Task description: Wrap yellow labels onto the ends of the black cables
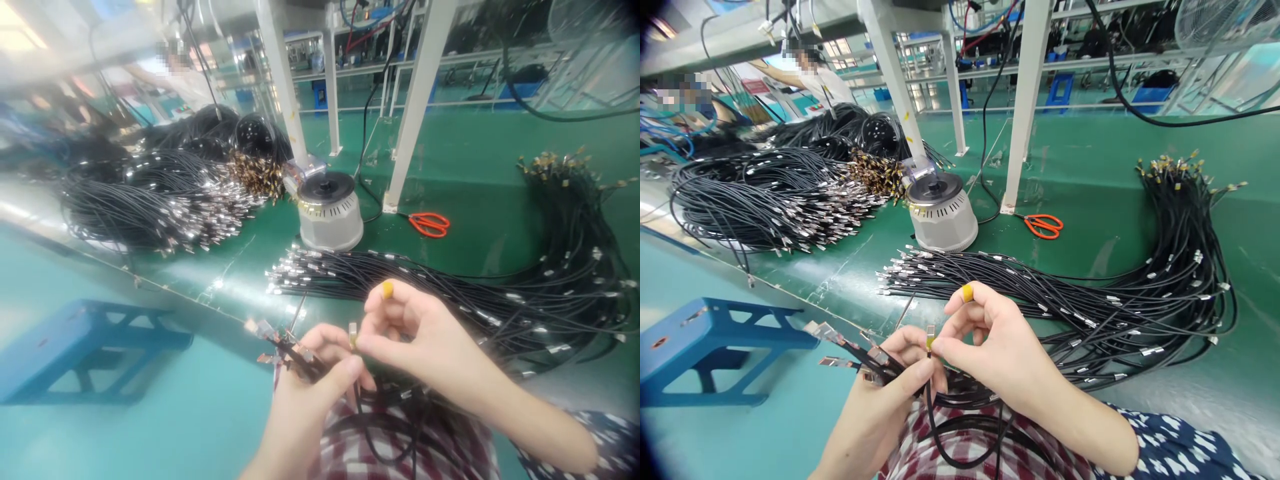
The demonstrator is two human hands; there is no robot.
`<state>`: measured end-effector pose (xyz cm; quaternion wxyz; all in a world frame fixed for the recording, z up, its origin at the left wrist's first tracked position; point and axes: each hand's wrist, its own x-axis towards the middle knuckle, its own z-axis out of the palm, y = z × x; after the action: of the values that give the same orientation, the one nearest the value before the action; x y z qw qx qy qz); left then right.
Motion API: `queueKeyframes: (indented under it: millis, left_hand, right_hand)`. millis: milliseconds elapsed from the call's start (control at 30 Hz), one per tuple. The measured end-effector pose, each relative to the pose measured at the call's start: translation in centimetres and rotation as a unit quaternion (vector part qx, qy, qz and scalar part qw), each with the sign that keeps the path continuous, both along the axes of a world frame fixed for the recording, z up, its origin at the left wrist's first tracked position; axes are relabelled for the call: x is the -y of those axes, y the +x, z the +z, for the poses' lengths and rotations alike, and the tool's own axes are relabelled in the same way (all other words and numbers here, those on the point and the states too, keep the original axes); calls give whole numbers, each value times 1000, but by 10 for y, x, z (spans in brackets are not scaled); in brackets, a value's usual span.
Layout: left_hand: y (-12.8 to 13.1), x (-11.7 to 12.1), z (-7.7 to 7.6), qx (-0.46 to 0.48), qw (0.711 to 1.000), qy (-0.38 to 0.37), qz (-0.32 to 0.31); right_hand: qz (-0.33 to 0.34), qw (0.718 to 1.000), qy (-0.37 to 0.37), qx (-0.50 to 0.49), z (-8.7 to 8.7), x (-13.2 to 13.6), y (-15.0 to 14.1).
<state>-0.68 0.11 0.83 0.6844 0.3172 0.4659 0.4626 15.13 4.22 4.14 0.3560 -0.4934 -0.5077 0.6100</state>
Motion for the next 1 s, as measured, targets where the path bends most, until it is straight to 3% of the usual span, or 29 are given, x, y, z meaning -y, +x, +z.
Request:
queueKeyframes:
  millis: [333,700,900,1000]
  left_hand:
    - [3,0,5,21,999,-32,35]
    - [-4,-6,-1,103,991,-65,-52]
    - [-4,-5,-2,85,995,-53,0]
    - [-3,-6,-2,64,997,-35,3]
  right_hand:
    - [2,999,-24,-43,-2,0,5]
    - [4,988,-39,-153,-14,-1,-6]
    - [-72,991,41,-103,-11,8,-15]
    - [-51,992,22,-116,-12,9,-12]
